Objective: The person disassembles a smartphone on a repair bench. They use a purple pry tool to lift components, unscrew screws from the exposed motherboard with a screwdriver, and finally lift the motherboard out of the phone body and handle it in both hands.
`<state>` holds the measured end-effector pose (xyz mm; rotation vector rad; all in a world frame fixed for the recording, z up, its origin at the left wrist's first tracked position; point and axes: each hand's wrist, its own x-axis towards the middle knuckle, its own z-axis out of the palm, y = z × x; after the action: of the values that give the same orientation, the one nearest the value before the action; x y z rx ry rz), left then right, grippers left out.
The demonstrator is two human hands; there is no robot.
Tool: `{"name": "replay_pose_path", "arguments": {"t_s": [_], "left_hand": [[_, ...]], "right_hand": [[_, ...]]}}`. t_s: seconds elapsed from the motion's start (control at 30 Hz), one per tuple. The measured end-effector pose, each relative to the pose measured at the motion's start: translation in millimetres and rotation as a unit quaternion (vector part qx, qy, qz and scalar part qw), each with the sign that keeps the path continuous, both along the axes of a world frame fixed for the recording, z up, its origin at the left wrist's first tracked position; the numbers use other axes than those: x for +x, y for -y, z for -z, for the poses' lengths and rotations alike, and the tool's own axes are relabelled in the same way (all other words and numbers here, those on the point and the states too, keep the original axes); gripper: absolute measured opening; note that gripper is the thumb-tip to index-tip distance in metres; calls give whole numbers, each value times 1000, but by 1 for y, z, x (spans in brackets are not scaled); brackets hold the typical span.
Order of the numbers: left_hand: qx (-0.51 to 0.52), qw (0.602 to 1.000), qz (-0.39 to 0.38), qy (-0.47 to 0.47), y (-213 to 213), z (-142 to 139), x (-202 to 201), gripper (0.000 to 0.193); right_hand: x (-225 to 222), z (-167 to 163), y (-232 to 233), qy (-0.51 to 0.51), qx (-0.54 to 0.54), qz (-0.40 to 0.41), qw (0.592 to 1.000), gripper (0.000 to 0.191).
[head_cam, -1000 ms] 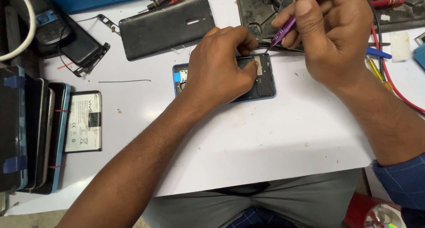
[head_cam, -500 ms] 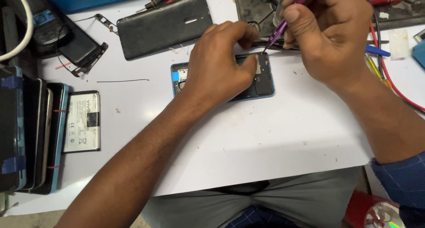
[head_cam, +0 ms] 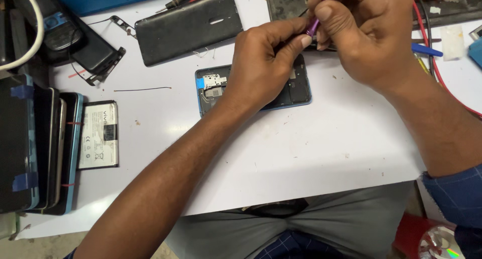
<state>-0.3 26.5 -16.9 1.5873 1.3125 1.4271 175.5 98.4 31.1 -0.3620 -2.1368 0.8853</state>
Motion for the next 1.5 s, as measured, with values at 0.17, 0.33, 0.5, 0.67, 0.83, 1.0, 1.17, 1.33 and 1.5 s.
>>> {"name": "replay_pose_path", "arguments": {"t_s": [0.17, 0.33, 0.5, 0.67, 0.83, 1.0, 1.17, 1.33, 1.5], "left_hand": [[81, 996, -11, -26, 0, 2, 1, 20], [79, 996, -14, -37, -2, 3, 0, 18], [75, 997, -12, -32, -1, 4, 0, 16], [119, 992, -11, -49, 1, 7, -1, 15], [124, 992, 5, -22, 0, 10, -3, 13], [111, 993, -11, -28, -2, 8, -2, 15], [119, 992, -8, -33, -1, 6, -2, 16], [121, 992, -4, -23, 2, 6, -2, 19], [122, 992, -3, -43, 2, 7, -3, 14]], "right_hand": [[1, 7, 4, -32, -74, 27, 996, 23], [-1, 17, -4, -70, 28, 26, 997, 26], [1, 17, 1, -47, 6, 78, 996, 30], [-4, 11, -1, -48, -6, 18, 999, 30], [-5, 5, 0, -51, -21, -35, 998, 31], [-4, 12, 4, -72, -60, -2, 996, 32], [0, 21, 2, -50, 8, 41, 998, 31], [-1, 18, 1, -51, 11, 32, 998, 32], [-4, 11, 8, -37, -56, 52, 996, 34]]}}
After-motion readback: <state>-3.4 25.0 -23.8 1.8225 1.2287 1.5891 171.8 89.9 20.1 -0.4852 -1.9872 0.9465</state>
